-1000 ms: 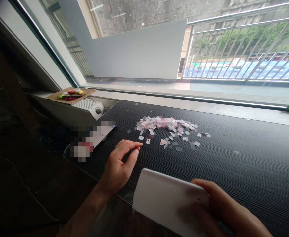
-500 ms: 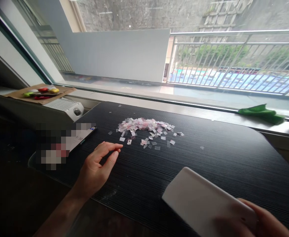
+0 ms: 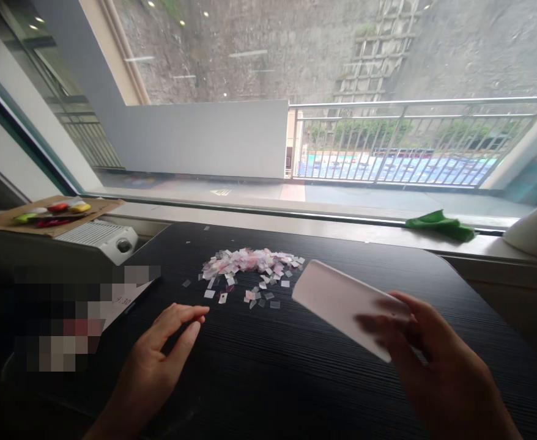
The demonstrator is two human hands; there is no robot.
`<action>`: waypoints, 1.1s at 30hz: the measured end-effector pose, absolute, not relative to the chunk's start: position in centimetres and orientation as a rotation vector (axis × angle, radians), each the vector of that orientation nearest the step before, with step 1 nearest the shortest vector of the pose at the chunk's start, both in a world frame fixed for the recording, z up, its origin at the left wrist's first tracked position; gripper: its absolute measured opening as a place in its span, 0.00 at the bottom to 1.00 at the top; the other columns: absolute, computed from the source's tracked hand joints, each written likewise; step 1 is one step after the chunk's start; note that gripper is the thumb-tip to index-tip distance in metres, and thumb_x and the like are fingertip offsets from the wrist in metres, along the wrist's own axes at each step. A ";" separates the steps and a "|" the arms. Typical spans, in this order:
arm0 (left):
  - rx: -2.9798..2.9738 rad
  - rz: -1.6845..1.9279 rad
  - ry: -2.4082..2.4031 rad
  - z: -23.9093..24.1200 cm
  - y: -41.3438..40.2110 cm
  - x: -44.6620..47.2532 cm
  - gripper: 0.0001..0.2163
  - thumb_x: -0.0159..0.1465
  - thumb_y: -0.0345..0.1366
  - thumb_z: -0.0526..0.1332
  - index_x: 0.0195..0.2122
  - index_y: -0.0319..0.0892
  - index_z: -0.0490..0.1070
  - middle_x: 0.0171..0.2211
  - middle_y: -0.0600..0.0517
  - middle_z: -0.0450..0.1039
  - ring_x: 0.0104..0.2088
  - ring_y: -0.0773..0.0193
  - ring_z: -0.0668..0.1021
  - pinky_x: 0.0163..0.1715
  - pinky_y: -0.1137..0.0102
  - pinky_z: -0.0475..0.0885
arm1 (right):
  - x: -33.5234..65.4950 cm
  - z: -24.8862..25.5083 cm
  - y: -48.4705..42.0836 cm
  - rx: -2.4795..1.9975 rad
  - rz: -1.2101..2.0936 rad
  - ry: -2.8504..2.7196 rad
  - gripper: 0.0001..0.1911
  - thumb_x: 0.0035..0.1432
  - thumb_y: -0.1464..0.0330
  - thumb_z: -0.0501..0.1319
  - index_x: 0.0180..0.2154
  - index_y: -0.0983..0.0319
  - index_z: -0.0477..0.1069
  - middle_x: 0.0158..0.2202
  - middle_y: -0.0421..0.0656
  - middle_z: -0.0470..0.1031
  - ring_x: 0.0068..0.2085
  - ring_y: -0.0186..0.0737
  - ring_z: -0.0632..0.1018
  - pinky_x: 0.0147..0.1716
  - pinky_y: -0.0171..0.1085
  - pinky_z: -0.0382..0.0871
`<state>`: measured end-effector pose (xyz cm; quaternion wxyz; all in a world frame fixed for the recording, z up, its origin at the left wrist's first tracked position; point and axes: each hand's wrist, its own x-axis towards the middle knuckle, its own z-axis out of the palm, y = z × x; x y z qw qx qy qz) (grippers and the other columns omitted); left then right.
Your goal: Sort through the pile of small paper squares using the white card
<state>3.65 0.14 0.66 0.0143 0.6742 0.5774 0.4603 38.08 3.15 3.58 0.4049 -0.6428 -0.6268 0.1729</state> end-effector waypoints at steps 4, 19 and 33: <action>2.191 1.391 1.802 -0.2 0.2 3.0 0.07 0.66 0.35 0.58 0.42 0.49 0.76 0.36 0.55 0.81 0.38 0.62 0.83 0.55 0.61 0.72 | 39.2 2.5 8.0 -1.550 0.426 -1.575 0.21 0.59 0.49 0.57 0.48 0.53 0.68 0.35 0.47 0.86 0.38 0.55 0.85 0.41 0.54 0.80; 2.246 1.337 1.791 -1.4 0.5 1.9 0.09 0.65 0.37 0.60 0.45 0.50 0.77 0.38 0.54 0.81 0.39 0.60 0.84 0.57 0.59 0.73 | 35.0 2.9 10.5 -1.296 0.579 -1.754 0.17 0.65 0.54 0.55 0.48 0.57 0.69 0.39 0.51 0.86 0.42 0.52 0.85 0.41 0.49 0.79; 2.223 1.317 1.809 -0.3 0.1 2.7 0.08 0.66 0.35 0.58 0.44 0.49 0.76 0.39 0.54 0.81 0.40 0.60 0.83 0.57 0.60 0.73 | 35.8 3.3 5.4 -1.494 0.727 -1.451 0.28 0.52 0.40 0.61 0.42 0.54 0.73 0.31 0.45 0.85 0.34 0.51 0.85 0.33 0.45 0.79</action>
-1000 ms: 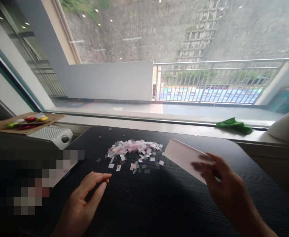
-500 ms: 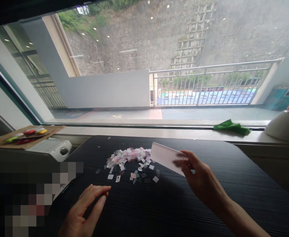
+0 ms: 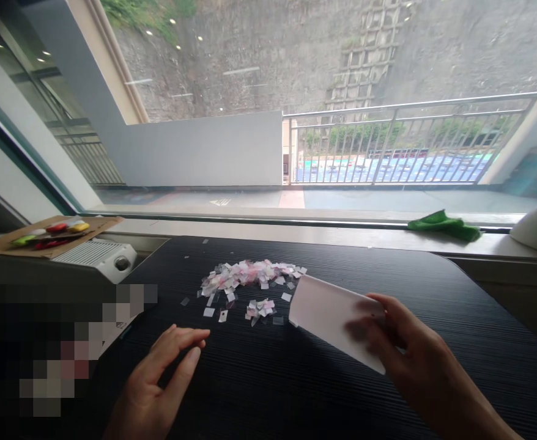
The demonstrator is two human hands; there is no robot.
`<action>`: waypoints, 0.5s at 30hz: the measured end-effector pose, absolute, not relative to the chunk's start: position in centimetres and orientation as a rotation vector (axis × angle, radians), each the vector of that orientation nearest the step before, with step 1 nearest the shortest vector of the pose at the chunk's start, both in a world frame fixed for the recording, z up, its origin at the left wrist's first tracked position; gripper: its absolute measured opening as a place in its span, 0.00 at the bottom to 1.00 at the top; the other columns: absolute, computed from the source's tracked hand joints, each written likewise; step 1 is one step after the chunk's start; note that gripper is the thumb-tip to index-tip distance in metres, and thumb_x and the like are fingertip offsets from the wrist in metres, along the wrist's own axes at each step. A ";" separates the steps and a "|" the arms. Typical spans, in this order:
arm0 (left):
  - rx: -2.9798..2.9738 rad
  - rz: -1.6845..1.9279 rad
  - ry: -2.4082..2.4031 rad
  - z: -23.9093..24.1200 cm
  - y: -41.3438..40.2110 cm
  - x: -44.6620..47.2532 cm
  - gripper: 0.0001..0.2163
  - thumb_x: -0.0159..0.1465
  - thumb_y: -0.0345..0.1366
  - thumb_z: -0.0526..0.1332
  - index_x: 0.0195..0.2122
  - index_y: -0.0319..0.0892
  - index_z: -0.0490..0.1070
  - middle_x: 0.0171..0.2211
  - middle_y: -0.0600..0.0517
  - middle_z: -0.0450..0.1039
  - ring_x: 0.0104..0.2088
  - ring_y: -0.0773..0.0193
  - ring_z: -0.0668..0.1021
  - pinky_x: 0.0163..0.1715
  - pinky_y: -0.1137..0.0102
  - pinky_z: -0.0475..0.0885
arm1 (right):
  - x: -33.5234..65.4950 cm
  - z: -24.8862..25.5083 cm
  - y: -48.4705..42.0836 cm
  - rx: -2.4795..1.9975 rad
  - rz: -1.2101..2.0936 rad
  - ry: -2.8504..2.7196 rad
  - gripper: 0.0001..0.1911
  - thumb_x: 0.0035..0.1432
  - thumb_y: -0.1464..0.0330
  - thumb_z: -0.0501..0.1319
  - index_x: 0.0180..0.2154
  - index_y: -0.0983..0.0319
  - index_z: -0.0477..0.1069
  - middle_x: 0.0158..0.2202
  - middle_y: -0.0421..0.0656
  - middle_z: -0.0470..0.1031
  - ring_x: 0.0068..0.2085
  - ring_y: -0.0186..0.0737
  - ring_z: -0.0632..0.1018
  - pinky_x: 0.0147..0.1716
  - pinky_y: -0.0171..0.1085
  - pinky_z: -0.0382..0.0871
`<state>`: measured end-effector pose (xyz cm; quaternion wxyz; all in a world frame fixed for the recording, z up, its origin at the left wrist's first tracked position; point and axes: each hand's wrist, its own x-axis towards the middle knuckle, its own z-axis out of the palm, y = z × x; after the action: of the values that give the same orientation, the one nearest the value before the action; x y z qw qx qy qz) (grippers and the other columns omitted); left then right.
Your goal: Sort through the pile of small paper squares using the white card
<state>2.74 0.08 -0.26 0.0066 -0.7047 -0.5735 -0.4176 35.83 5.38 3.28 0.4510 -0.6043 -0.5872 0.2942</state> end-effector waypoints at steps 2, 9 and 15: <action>-2.187 -1.320 -1.789 -0.1 0.1 2.9 0.08 0.66 0.36 0.58 0.42 0.48 0.76 0.38 0.53 0.82 0.39 0.60 0.83 0.56 0.59 0.74 | 35.9 3.2 5.4 -1.491 0.750 -1.447 0.26 0.53 0.43 0.62 0.43 0.54 0.72 0.32 0.45 0.85 0.35 0.51 0.85 0.33 0.44 0.79; -2.171 -1.343 -1.783 0.4 0.1 3.2 0.08 0.66 0.34 0.58 0.42 0.48 0.77 0.37 0.54 0.82 0.39 0.61 0.83 0.56 0.60 0.73 | 34.3 2.7 5.1 -1.440 0.975 -1.575 0.20 0.56 0.52 0.62 0.44 0.58 0.73 0.34 0.45 0.85 0.34 0.48 0.84 0.28 0.39 0.78; -2.153 -1.417 -1.751 1.0 0.1 3.7 0.08 0.65 0.33 0.58 0.41 0.49 0.76 0.36 0.57 0.82 0.38 0.62 0.83 0.55 0.61 0.73 | 34.0 3.1 6.4 -1.397 0.986 -1.607 0.19 0.55 0.55 0.63 0.45 0.58 0.72 0.34 0.44 0.85 0.37 0.50 0.85 0.32 0.40 0.80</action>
<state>3.68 0.09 0.97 0.0129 -0.6909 -0.5619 -0.4547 33.97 6.37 3.08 0.3873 -0.5490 -0.6313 0.3873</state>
